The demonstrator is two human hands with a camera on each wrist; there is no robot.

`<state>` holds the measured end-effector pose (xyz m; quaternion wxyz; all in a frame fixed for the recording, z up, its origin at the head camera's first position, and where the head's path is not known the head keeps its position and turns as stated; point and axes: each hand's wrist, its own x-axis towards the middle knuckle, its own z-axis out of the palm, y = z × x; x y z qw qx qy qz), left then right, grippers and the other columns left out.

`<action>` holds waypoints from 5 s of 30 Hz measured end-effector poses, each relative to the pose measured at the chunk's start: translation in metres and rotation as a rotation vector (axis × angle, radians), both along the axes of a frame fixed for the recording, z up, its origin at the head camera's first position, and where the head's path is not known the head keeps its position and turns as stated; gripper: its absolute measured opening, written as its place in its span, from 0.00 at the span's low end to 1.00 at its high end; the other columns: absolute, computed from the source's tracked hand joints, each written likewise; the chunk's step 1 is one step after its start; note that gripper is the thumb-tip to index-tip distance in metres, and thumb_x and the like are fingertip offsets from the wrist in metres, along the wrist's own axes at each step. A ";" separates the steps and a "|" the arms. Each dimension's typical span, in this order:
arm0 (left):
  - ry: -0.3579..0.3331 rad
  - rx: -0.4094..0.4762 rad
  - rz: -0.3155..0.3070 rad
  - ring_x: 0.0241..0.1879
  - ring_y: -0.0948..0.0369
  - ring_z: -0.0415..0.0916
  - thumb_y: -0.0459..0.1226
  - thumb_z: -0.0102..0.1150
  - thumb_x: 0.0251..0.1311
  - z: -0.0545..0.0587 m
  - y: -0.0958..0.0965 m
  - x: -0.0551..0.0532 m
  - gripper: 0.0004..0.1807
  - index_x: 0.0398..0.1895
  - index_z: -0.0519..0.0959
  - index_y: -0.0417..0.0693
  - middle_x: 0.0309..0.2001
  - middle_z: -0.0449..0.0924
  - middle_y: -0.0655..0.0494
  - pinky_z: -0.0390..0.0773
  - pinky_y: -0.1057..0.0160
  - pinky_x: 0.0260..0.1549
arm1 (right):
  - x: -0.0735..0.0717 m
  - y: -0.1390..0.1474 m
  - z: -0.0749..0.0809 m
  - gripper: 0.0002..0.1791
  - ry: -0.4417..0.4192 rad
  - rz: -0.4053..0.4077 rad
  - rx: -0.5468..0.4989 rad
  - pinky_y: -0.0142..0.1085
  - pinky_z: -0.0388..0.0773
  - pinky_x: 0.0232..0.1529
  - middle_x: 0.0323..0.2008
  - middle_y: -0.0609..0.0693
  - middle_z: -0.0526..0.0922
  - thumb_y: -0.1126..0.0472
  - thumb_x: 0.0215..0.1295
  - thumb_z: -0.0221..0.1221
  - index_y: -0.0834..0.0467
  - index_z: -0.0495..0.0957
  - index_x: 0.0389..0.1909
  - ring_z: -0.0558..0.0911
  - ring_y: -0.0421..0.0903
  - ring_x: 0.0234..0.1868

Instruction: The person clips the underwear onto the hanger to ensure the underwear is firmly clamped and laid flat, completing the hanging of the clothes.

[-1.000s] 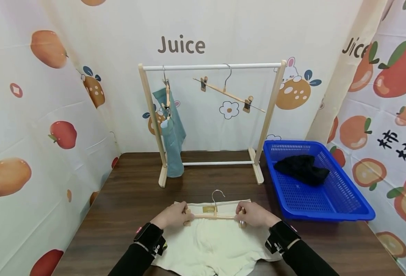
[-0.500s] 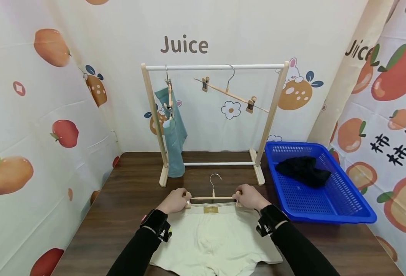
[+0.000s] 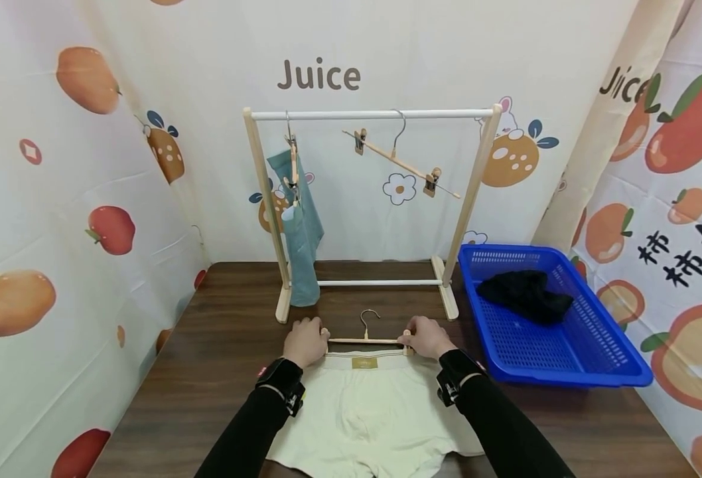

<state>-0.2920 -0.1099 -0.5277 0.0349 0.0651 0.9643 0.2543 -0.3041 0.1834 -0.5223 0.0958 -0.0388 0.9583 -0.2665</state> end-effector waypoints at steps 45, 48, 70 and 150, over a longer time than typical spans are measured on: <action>0.074 -0.069 -0.310 0.33 0.58 0.79 0.31 0.69 0.58 -0.001 0.130 0.020 0.04 0.33 0.83 0.47 0.35 0.79 0.56 0.77 0.61 0.33 | -0.018 0.003 0.030 0.07 -0.183 0.047 -0.274 0.35 0.72 0.29 0.24 0.51 0.77 0.66 0.68 0.63 0.64 0.79 0.30 0.75 0.44 0.25; 0.081 -0.066 -0.313 0.32 0.58 0.80 0.31 0.69 0.56 -0.001 0.130 0.020 0.04 0.31 0.83 0.48 0.33 0.80 0.58 0.77 0.61 0.30 | -0.019 0.001 0.028 0.08 -0.126 0.054 -0.283 0.35 0.69 0.29 0.24 0.50 0.76 0.67 0.67 0.64 0.63 0.77 0.28 0.73 0.44 0.25; 0.288 -0.193 -0.297 0.30 0.54 0.83 0.37 0.71 0.61 -0.002 0.135 0.030 0.07 0.26 0.83 0.48 0.29 0.81 0.55 0.81 0.58 0.28 | -0.020 0.013 0.017 0.08 -0.052 0.222 -0.263 0.33 0.67 0.25 0.22 0.46 0.76 0.71 0.61 0.66 0.61 0.78 0.24 0.72 0.42 0.24; 0.060 -0.016 -0.213 0.27 0.60 0.64 0.30 0.64 0.63 0.013 -0.011 0.028 0.10 0.26 0.75 0.48 0.29 0.67 0.57 0.65 0.60 0.27 | -0.009 0.005 0.004 0.04 0.001 0.207 -0.046 0.45 0.78 0.43 0.35 0.52 0.84 0.65 0.68 0.64 0.62 0.82 0.39 0.80 0.47 0.36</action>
